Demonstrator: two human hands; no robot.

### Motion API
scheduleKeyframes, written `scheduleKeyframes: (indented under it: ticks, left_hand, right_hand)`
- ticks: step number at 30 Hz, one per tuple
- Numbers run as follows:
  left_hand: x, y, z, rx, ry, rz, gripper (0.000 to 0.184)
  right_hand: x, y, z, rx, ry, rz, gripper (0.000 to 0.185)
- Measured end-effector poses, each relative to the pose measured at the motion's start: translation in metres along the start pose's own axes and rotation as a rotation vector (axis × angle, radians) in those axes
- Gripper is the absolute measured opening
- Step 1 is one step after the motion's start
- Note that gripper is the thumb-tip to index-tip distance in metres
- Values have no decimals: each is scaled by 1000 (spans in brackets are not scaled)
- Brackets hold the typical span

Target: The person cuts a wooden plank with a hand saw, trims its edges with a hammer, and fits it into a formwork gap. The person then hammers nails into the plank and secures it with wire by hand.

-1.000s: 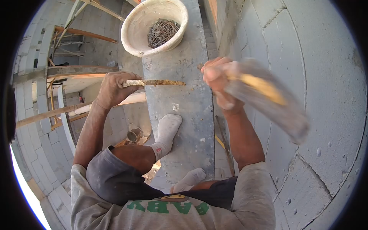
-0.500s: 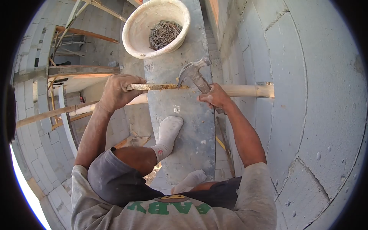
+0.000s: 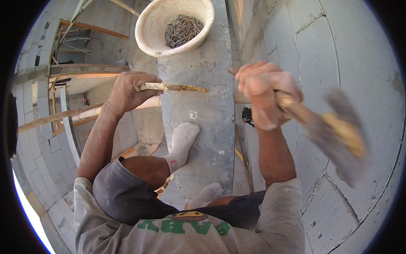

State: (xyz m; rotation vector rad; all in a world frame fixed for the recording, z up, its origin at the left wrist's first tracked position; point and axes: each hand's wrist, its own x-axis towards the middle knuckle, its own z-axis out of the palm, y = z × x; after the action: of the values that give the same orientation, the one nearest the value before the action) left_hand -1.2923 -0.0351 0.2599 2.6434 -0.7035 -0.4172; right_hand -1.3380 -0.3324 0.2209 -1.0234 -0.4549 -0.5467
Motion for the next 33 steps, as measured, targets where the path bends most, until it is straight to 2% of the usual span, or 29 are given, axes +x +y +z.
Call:
scheduleKeyframes:
  ticks: [1,3,4,6,7,8,9,11,13,15,18,20,21,22,23,25,27,28,30,32,33]
  left_hand:
    - [1,1,-1,3,-2,-13,18]
    - [-2,6,-4,9,-21,1,18]
    - [-6,9,-3,13,-27,26,18]
    - [0,1,-1,33,30,66,18]
    - [-13,6,7,4,-49,55,17]
    - [-15,8,9,-8,-60,43,17]
    - [1,4,-1,10,9,51,17]
    - [3,10,-8,45,-5,23,17]
    - [6,10,-7,48,-16,7,18]
    - [5,9,-5,35,-2,29,18]
    - [4,7,-2,23,-16,-1,16]
    - [4,5,-5,31,-19,-29,16]
    - [3,5,-5,35,-27,-38,16]
    - [5,6,-5,41,-30,-38,16]
    - [2,9,-1,37,-22,37,16]
    - [5,6,2,61,58,178,17]
    - [3,14,0,-18,-34,-7,19]
    - [8,12,-1,12,16,40,18]
    - [5,16,-4,32,-11,21,16]
    - [6,15,-5,51,-20,31,16]
    - [6,15,-2,57,-24,33,16]
  right_hand:
    - [-49,31,-24,-602,-209,11,9]
    - [-141,78,-60,-1044,-292,479,18]
    - [-150,82,-67,-838,-168,906,23]
    - [-114,102,-86,-943,-325,893,26]
    - [-145,77,-78,-966,-369,1021,27]
    - [-145,74,-75,-861,-346,1011,27]
    - [-117,80,-73,-858,-314,869,26]
    - [-101,50,-46,-806,-227,708,24]
    - [-58,22,-33,-766,-98,325,20]
    - [-24,-2,-31,-480,87,357,14]
    - [27,-35,5,-10,45,-10,14]
    - [-27,14,5,-76,152,75,18]
    - [-77,42,-21,-497,50,596,13]
    - [-127,71,-47,-936,-352,1060,21]
    - [-157,79,-60,-940,-263,719,22]
    - [-109,96,-71,-860,-196,405,21]
    - [-110,54,-58,-708,-137,746,16]
    - [-98,51,-59,-734,-162,734,16]
    - [-65,43,-58,-858,-244,174,14]
    - [-13,-7,-29,-439,116,502,9]
    - [12,-23,-22,-241,100,274,10]
